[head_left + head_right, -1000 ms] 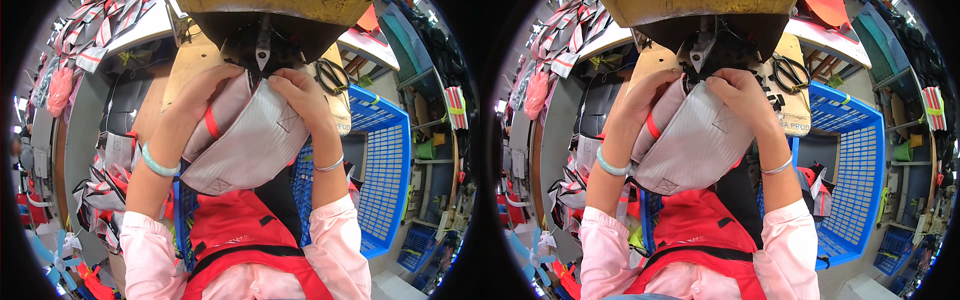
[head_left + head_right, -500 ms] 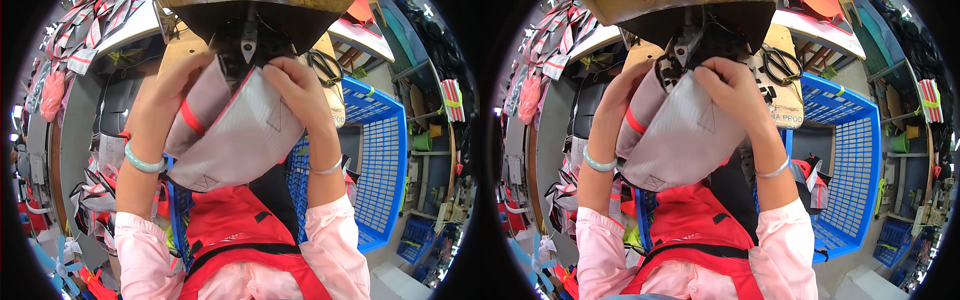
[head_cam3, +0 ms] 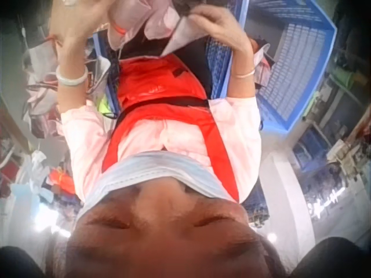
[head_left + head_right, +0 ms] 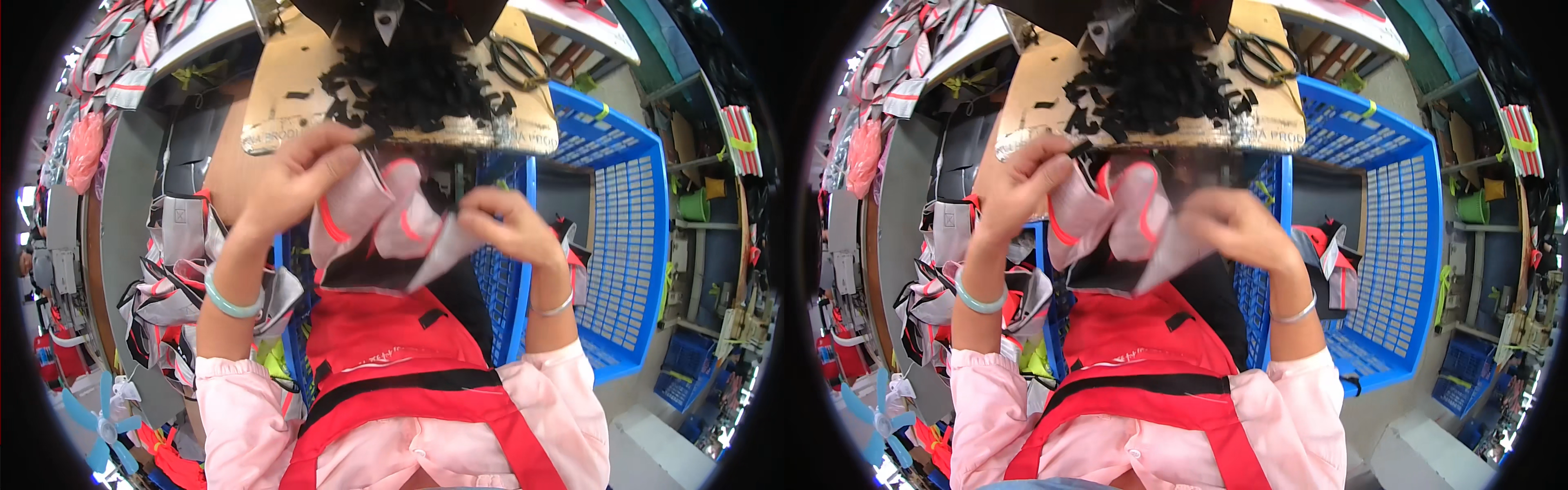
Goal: The person operates a sewing machine to stitch seams on white safety vests with red and black trim. They align the fabric under the presser foot, sew the seam, and place the finished item into a blue plastic crate.
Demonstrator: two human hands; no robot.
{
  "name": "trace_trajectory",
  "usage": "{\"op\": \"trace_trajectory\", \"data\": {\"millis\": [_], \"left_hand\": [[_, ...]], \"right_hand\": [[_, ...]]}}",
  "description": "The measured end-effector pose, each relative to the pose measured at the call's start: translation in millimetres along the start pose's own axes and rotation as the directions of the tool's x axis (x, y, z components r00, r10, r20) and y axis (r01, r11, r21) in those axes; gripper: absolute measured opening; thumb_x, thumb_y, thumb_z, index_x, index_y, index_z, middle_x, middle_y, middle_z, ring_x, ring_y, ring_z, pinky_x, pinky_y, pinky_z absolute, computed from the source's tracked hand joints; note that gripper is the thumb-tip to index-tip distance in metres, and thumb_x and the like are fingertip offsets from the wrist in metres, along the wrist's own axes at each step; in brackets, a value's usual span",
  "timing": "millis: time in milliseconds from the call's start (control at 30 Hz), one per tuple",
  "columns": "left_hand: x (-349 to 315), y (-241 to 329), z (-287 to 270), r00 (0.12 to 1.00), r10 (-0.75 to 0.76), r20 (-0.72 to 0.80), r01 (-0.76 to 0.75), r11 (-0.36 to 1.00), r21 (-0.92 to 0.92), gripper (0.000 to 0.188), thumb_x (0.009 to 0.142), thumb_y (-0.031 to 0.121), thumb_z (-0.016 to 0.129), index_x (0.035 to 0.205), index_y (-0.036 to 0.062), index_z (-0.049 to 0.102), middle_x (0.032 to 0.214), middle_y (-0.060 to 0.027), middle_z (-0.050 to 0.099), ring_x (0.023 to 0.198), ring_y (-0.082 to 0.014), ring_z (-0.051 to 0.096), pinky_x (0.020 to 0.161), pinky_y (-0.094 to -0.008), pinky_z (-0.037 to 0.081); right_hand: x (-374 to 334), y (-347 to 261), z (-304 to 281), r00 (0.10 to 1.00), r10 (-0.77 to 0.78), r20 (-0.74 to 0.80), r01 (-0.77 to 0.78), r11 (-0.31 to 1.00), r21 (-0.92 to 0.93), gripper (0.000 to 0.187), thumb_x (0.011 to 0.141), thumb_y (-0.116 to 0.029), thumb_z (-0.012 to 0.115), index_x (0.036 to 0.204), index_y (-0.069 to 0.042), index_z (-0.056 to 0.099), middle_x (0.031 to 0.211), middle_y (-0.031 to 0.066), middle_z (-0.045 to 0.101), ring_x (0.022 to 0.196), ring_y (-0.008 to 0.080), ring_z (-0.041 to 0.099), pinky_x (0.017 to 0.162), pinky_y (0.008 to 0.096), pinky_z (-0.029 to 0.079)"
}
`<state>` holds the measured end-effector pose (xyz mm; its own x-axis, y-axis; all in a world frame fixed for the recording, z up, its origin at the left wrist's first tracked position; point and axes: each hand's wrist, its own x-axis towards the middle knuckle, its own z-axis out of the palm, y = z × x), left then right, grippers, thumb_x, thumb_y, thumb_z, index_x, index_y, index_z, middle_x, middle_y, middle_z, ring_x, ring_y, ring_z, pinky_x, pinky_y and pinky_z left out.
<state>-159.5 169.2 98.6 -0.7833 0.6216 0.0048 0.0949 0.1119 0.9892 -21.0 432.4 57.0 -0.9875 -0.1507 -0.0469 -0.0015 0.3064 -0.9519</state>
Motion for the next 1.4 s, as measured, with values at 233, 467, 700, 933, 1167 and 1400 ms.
{"op": "trace_trajectory", "data": {"millis": [233, 467, 700, 933, 1167, 1400], "left_hand": [[-34, 40, 47, 0.925, 0.312, 0.217, -0.348, 0.925, 0.153, 0.013, 0.084, 0.006, 0.060, 0.095, 0.0003, 0.061, 0.085, -0.0129, 0.061, 0.077, -0.0233, 0.061, 0.069, -0.0307, 0.048], [-44, 55, 35, 0.824, 0.566, 0.027, -0.520, 0.737, 0.432, 0.016, 0.080, 0.002, 0.065, 0.096, 0.0022, 0.061, 0.075, -0.0113, 0.057, 0.063, -0.0261, 0.057, 0.055, -0.0324, 0.044], [-36, 36, 8, 0.803, 0.545, -0.241, -0.442, 0.816, 0.373, 0.014, 0.081, 0.002, 0.063, 0.095, -0.0012, 0.061, 0.082, -0.0143, 0.062, 0.071, -0.0266, 0.061, 0.065, -0.0303, 0.047], [11, 53, 5, 0.948, 0.296, -0.117, -0.235, 0.899, 0.369, 0.019, 0.082, 0.013, 0.062, 0.091, -0.0033, 0.061, 0.083, -0.0121, 0.065, 0.077, -0.0181, 0.062, 0.070, -0.0293, 0.047], [44, 47, 7, 0.992, 0.123, -0.033, -0.107, 0.944, 0.311, 0.027, 0.075, 0.019, 0.062, 0.090, -0.0033, 0.062, 0.083, -0.0119, 0.064, 0.079, -0.0170, 0.060, 0.074, -0.0289, 0.047], [66, 38, 0, 0.994, 0.104, 0.021, -0.105, 0.932, 0.348, 0.019, 0.077, 0.013, 0.063, 0.091, 0.0000, 0.060, 0.082, -0.0013, 0.061, 0.077, -0.0065, 0.054, 0.071, -0.0218, 0.044]], "right_hand": [[5, -34, 43, 0.917, -0.362, 0.167, 0.391, 0.898, -0.202, 0.066, 0.062, -0.027, 0.081, 0.116, -0.001, 0.054, 0.122, 0.0181, 0.053, 0.108, 0.0340, 0.054, 0.093, 0.0387, 0.042], [14, -70, 69, 0.941, -0.336, -0.047, 0.328, 0.936, -0.126, 0.063, 0.060, -0.021, 0.080, 0.114, -0.002, 0.055, 0.118, 0.0175, 0.053, 0.099, 0.0371, 0.058, 0.081, 0.0401, 0.050], [25, -85, 73, 0.780, -0.610, -0.137, 0.425, 0.677, -0.601, 0.032, 0.066, -0.020, 0.078, 0.066, -0.004, 0.051, 0.057, 0.0069, 0.049, 0.059, 0.0277, 0.054, 0.055, 0.0383, 0.042], [37, -51, 88, 0.989, -0.063, -0.137, 0.098, 0.959, 0.266, 0.026, 0.081, -0.021, 0.069, 0.093, 0.001, 0.062, 0.075, 0.0085, 0.062, 0.070, 0.0140, 0.057, 0.067, 0.0294, 0.047], [83, -60, 25, 0.924, -0.054, -0.379, 0.208, 0.901, 0.381, 0.024, 0.089, -0.014, 0.059, 0.107, 0.002, 0.059, 0.095, 0.0033, 0.062, 0.087, 0.0073, 0.055, 0.075, 0.0221, 0.045], [116, -62, 12, 0.932, -0.070, -0.355, 0.193, 0.927, 0.323, 0.014, 0.086, -0.012, 0.063, 0.091, 0.001, 0.061, 0.077, -0.0018, 0.060, 0.072, 0.0029, 0.052, 0.065, 0.0183, 0.043]]}}
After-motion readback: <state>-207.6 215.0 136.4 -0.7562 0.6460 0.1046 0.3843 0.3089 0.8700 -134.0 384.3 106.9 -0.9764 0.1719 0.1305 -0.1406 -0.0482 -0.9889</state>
